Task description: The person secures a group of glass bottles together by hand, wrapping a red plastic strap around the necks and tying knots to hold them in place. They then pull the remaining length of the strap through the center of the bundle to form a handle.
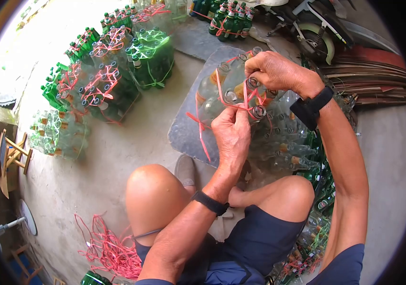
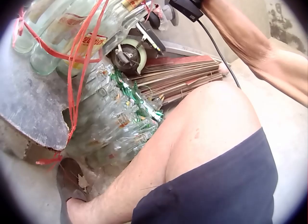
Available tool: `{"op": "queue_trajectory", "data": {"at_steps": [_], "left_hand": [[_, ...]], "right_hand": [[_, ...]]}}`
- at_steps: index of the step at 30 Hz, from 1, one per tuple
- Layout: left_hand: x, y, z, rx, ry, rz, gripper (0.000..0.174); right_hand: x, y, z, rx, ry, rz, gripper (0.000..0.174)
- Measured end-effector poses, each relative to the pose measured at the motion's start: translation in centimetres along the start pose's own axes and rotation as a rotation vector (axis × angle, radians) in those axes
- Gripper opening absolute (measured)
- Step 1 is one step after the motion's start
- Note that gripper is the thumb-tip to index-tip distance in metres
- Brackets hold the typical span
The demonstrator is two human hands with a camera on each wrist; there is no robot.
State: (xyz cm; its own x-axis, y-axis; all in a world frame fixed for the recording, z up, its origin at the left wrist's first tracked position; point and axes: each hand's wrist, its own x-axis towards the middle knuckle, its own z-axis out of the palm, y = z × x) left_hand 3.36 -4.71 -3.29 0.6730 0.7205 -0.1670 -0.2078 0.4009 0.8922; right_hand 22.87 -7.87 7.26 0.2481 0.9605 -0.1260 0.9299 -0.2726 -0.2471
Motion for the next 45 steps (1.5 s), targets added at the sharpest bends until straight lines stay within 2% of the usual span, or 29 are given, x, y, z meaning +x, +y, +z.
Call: {"op": "queue_trajectory", "data": {"at_steps": [2, 6, 8, 15, 18, 20, 21, 23, 24, 26, 28, 31, 32, 34, 45], "left_hand": [[-0.1, 0.1, 0.2, -0.007, 0.001, -0.005, 0.021], [-0.1, 0.7, -0.4, 0.016, -0.014, -0.06, 0.019], [-0.1, 0.7, -0.5, 0.041, -0.026, -0.05, 0.019], [-0.1, 2.0, -1.6, 0.106, -0.031, -0.005, 0.02], [-0.2, 2.4, -2.1, 0.137, -0.026, -0.006, 0.02], [-0.2, 2.7, -2.4, 0.129, -0.021, 0.002, 0.02], [-0.2, 2.8, -2.4, 0.146, -0.03, 0.01, 0.02], [-0.2, 2.8, -2.7, 0.169, -0.042, 0.017, 0.021], [0.1, 2.6, -3.0, 0.149, -0.055, -0.014, 0.02], [0.5, 2.5, -3.3, 0.135, -0.072, -0.045, 0.019], [0.8, 2.6, -3.6, 0.162, -0.088, -0.018, 0.02], [1.1, 2.7, -3.9, 0.251, -0.101, 0.046, 0.02], [1.3, 2.9, -4.0, 0.255, -0.104, 0.05, 0.02], [1.5, 3.2, -4.3, 0.308, -0.12, 0.057, 0.02], [2.2, 4.9, -5.7, 0.479, -0.174, 0.122, 0.02]], "right_hand": [[0.2, 0.0, -0.2, 0.167, -0.101, 0.187, 0.013], [0.6, -0.9, -0.9, 0.194, -0.128, 0.16, 0.015], [0.9, -1.1, -1.2, 0.283, -0.229, 0.301, 0.017], [0.2, -0.6, -0.6, 0.319, -0.165, 0.334, 0.018], [-0.8, -0.5, 0.0, 0.342, -0.106, 0.344, 0.016], [-1.5, 1.4, 2.2, 0.251, 0.248, 0.047, 0.016], [-1.9, -0.2, 1.4, 0.25, 0.251, 0.042, 0.016], [-4.1, -5.9, -0.2, 0.468, 0.135, 0.449, 0.032], [-4.9, -6.8, 1.0, 0.471, 0.14, 0.449, 0.032], [-6.2, -7.7, 3.8, 0.069, 0.465, 0.146, 0.049], [-6.2, -9.1, 4.6, 0.074, 0.431, 0.224, 0.055], [-5.9, -9.6, 6.0, 0.038, 0.616, 0.231, 0.044], [-5.8, -9.7, 6.1, 0.04, 0.623, 0.232, 0.044], [-5.6, -9.8, 6.3, 0.072, 0.588, 0.29, 0.057], [-5.1, -9.6, 7.2, 0.072, 0.641, 0.315, 0.05]]}}
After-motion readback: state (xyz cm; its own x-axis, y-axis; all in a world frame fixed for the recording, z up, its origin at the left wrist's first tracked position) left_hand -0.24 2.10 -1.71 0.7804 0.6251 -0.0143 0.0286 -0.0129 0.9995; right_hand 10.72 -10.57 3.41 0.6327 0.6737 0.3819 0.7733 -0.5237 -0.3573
